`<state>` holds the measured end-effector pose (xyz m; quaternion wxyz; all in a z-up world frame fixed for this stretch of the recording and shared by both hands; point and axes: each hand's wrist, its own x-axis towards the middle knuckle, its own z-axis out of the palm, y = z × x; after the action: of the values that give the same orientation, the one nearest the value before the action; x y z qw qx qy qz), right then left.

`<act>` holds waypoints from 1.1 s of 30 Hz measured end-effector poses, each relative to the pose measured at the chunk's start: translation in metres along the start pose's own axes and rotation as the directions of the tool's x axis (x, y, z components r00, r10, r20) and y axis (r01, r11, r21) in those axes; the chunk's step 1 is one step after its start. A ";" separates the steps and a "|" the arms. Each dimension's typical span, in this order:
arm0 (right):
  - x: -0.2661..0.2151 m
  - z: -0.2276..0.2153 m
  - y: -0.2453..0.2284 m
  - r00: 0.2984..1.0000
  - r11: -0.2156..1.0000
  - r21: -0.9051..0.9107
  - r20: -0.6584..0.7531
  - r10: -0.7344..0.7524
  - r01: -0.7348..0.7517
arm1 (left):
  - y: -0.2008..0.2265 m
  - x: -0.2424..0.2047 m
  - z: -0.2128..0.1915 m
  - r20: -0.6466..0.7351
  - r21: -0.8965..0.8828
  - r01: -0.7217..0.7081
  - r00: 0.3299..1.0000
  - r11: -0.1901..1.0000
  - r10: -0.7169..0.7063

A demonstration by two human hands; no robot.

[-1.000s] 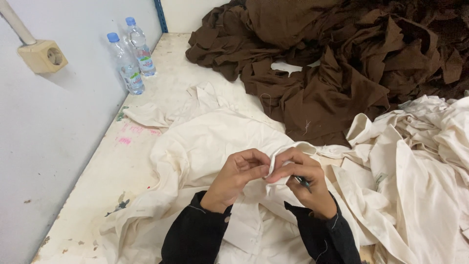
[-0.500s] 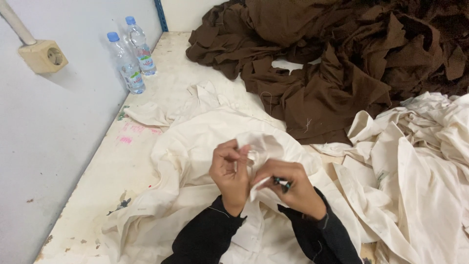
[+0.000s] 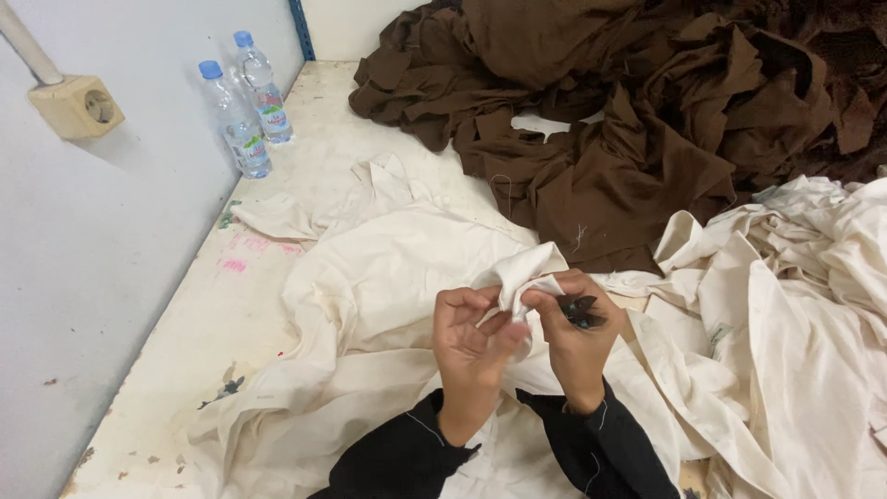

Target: Trimming loose threads from white fabric garments using thread snips in a sewing factory.

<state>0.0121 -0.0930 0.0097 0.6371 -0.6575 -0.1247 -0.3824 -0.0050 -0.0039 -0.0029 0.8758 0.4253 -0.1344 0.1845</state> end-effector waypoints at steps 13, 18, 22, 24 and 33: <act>-0.006 0.006 -0.019 0.986 0.998 -0.039 0.165 -0.036 0.044 | -0.004 0.003 -0.007 0.014 0.264 -0.259 0.964 0.929 0.264; -0.005 0.004 -0.015 0.975 0.991 0.044 0.187 0.117 -0.128 | -0.009 0.006 -0.012 0.113 0.198 -0.276 0.960 0.940 0.258; -0.004 0.002 -0.010 0.948 0.963 0.054 0.200 0.247 -0.263 | -0.007 0.009 -0.013 0.190 0.318 -0.313 0.946 0.895 0.264; -0.004 0.002 -0.009 0.950 0.963 0.076 0.201 0.240 -0.260 | -0.004 0.011 -0.012 0.207 0.332 -0.313 0.945 0.890 0.255; -0.006 -0.003 0.002 0.965 0.987 -0.002 0.208 0.160 -0.163 | 0.004 0.018 -0.020 0.203 0.166 -0.049 0.979 0.985 0.015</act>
<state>0.0082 -0.0939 0.0035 0.6546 -0.6969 -0.1394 -0.2577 0.0108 0.0183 -0.0047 0.8151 0.5128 -0.2129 0.1654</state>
